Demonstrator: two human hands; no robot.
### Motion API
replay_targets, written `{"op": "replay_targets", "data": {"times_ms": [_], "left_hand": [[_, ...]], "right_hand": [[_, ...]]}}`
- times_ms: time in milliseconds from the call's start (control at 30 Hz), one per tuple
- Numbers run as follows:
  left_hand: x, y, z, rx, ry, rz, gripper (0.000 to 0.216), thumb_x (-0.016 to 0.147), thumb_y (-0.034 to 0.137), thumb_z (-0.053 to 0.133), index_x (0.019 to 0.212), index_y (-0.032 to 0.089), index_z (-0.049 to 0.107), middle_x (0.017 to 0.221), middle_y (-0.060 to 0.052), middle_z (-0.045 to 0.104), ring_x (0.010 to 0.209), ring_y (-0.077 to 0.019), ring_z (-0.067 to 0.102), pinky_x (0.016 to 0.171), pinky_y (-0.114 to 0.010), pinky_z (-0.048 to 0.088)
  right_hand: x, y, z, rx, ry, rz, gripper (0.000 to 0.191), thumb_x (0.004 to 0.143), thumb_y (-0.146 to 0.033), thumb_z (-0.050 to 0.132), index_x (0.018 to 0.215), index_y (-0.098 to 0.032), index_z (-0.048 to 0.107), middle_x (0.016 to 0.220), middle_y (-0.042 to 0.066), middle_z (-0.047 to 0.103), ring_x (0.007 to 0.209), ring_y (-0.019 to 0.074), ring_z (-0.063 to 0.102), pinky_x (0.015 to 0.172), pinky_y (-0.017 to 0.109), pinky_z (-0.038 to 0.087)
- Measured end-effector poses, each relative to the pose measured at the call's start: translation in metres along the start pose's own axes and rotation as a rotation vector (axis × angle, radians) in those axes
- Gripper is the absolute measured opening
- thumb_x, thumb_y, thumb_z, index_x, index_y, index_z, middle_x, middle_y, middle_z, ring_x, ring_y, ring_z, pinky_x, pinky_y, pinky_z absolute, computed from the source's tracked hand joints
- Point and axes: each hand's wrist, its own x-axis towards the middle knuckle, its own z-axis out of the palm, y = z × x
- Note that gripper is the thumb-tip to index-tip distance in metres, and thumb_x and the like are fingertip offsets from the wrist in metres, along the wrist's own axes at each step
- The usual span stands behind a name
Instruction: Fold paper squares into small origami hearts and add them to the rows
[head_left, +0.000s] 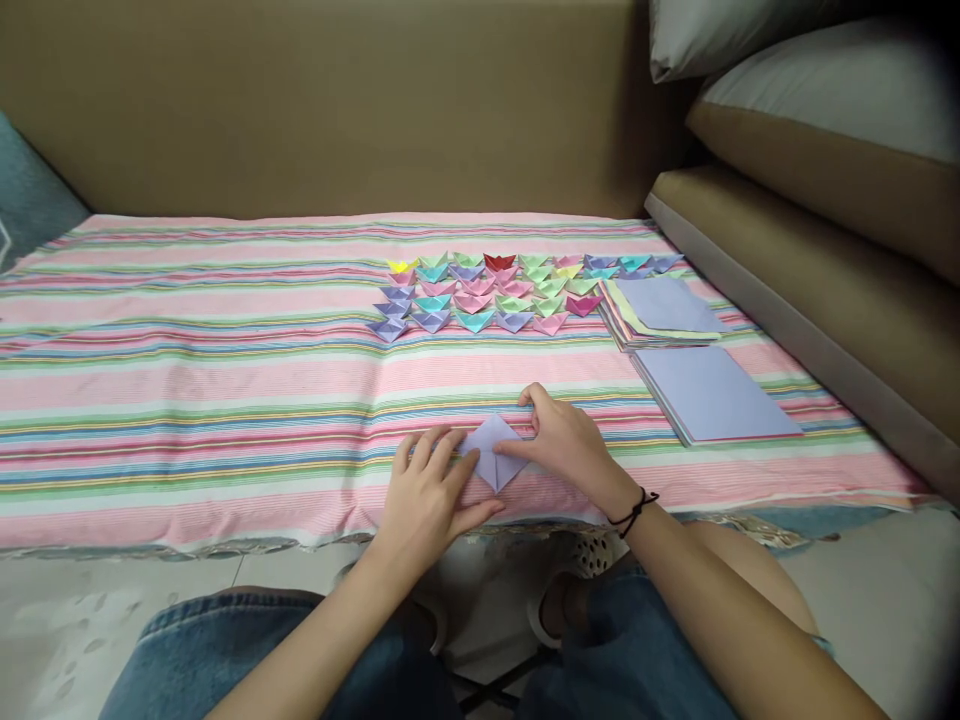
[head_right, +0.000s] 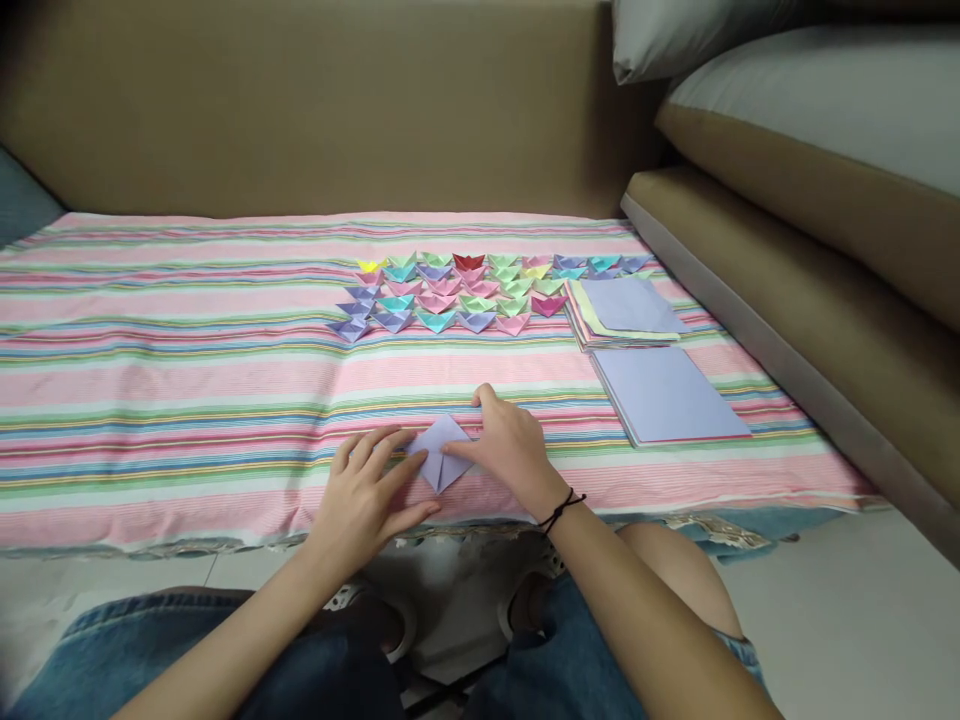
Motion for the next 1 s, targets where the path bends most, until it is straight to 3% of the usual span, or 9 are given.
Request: {"op": "replay_targets", "data": {"times_ms": [167, 433, 667, 833, 900, 1000], "left_hand": [[-0.002, 0.001, 0.002, 0.027, 0.007, -0.018, 0.042, 0.080, 0.052, 0.053, 0.105, 0.020, 0.064, 0.118, -0.012, 0.060, 0.109, -0.0304, 0.050, 0.093, -0.048, 0.033], [-0.004, -0.004, -0.003, 0.065, 0.015, -0.052, 0.029, 0.082, 0.041, 0.055, 0.102, 0.022, 0.065, 0.112, -0.009, 0.064, 0.104, -0.0288, 0.053, 0.088, -0.047, 0.035], [-0.005, -0.009, -0.007, 0.004, 0.002, -0.067, 0.026, 0.086, 0.037, 0.052, 0.102, 0.022, 0.066, 0.111, -0.004, 0.066, 0.104, -0.0264, 0.053, 0.088, -0.044, 0.035], [0.000, -0.011, -0.010, -0.092, -0.023, -0.150, 0.020, 0.086, 0.034, 0.053, 0.090, 0.023, 0.068, 0.107, -0.003, 0.068, 0.098, -0.0238, 0.053, 0.083, -0.041, 0.037], [0.005, -0.010, -0.010, -0.126, -0.037, -0.199, 0.016, 0.085, 0.033, 0.054, 0.084, 0.022, 0.067, 0.101, -0.003, 0.068, 0.095, -0.0229, 0.053, 0.080, -0.040, 0.038], [0.014, -0.010, -0.005, -0.164, -0.033, -0.267, 0.014, 0.081, 0.032, 0.059, 0.078, 0.019, 0.062, 0.091, -0.004, 0.067, 0.088, -0.0221, 0.054, 0.076, -0.037, 0.039]], "right_hand": [[0.001, -0.001, 0.001, -0.020, -0.013, 0.008, 0.053, 0.058, -0.052, 0.071, 0.094, -0.023, 0.044, 0.065, -0.002, 0.054, 0.062, 0.0193, 0.052, 0.049, 0.024, 0.021], [0.006, 0.032, -0.003, 0.426, -0.188, -0.120, 0.041, 0.060, -0.025, 0.070, 0.091, -0.022, 0.043, 0.062, -0.008, 0.050, 0.054, 0.0118, 0.049, 0.049, 0.022, 0.032], [0.006, 0.042, -0.001, 0.488, -0.204, -0.146, 0.030, 0.059, -0.016, 0.068, 0.084, -0.020, 0.052, 0.069, -0.005, 0.054, 0.051, 0.0088, 0.046, 0.047, 0.020, 0.032], [-0.001, 0.040, -0.008, 0.567, -0.263, -0.193, 0.020, 0.077, -0.024, 0.054, 0.092, -0.017, 0.064, 0.080, 0.002, 0.061, 0.059, 0.0113, 0.049, 0.053, 0.023, 0.037], [-0.006, 0.034, -0.008, 0.590, -0.220, -0.186, 0.025, 0.082, -0.031, 0.050, 0.096, -0.018, 0.066, 0.084, 0.004, 0.064, 0.066, 0.0140, 0.052, 0.058, 0.025, 0.040], [-0.013, 0.022, -0.004, 0.535, -0.068, -0.146, 0.025, 0.078, -0.035, 0.059, 0.095, -0.018, 0.067, 0.084, 0.004, 0.064, 0.071, 0.0163, 0.054, 0.063, 0.028, 0.042]]}}
